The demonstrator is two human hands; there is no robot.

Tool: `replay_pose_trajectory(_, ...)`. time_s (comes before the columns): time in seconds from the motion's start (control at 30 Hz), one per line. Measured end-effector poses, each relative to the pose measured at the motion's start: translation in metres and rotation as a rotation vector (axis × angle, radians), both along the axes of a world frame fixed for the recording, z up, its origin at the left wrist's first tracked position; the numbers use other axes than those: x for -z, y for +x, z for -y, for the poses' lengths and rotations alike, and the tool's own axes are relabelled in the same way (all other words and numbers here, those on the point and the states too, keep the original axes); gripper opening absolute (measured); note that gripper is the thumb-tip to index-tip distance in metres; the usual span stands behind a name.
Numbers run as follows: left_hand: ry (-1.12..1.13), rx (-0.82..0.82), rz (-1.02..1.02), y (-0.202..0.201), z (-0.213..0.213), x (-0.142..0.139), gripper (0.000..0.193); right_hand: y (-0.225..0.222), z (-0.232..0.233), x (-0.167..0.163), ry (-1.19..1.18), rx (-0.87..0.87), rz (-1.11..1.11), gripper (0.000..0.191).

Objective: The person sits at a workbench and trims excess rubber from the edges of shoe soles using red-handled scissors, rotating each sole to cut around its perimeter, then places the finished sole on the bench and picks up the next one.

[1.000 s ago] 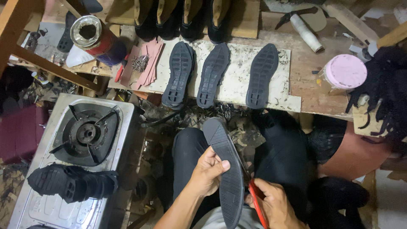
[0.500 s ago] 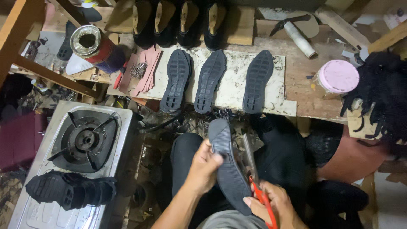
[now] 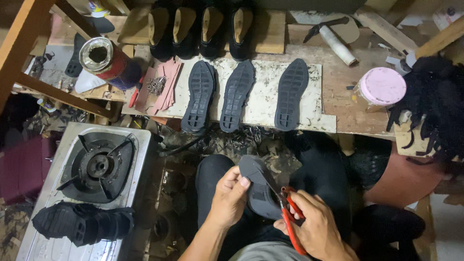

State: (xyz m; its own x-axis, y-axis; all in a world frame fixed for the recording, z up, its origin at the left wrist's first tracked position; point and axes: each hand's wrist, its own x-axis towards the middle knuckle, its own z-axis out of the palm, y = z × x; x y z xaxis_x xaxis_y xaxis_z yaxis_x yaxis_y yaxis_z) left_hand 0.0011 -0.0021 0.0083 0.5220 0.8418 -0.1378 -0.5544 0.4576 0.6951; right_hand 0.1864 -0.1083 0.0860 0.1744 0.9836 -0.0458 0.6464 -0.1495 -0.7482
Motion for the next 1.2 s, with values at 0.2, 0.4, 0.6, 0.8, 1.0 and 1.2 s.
replay_pose_trajectory(0.2,-0.028,0.038,0.05,-0.007,0.005,0.0,0.031,-0.006,-0.009,-0.013,0.078,-0.046,-0.038,0.054)
replay_pose_trajectory(0.4,0.097,0.079,-0.056,-0.013,0.006,0.006,0.032,-0.004,-0.011,-0.015,0.092,-0.041,0.018,0.056)
replay_pose_trajectory(0.6,0.279,0.191,-0.294,-0.035,-0.012,-0.006,0.037,0.016,0.003,-0.012,0.143,-0.117,0.036,0.057)
replay_pose_trajectory(0.8,0.447,0.376,-0.435,-0.057,-0.03,-0.039,0.034,0.037,0.022,-0.003,0.037,-0.219,0.095,0.05)
replay_pose_trajectory(1.0,0.507,0.361,-0.386,-0.061,-0.037,-0.043,0.039,0.045,0.029,-0.004,0.085,-0.25,0.012,0.035)
replay_pose_trajectory(1.2,0.475,0.094,-0.427,-0.037,-0.016,-0.015,0.08,0.032,0.021,0.008,-0.16,0.007,-0.178,0.034)
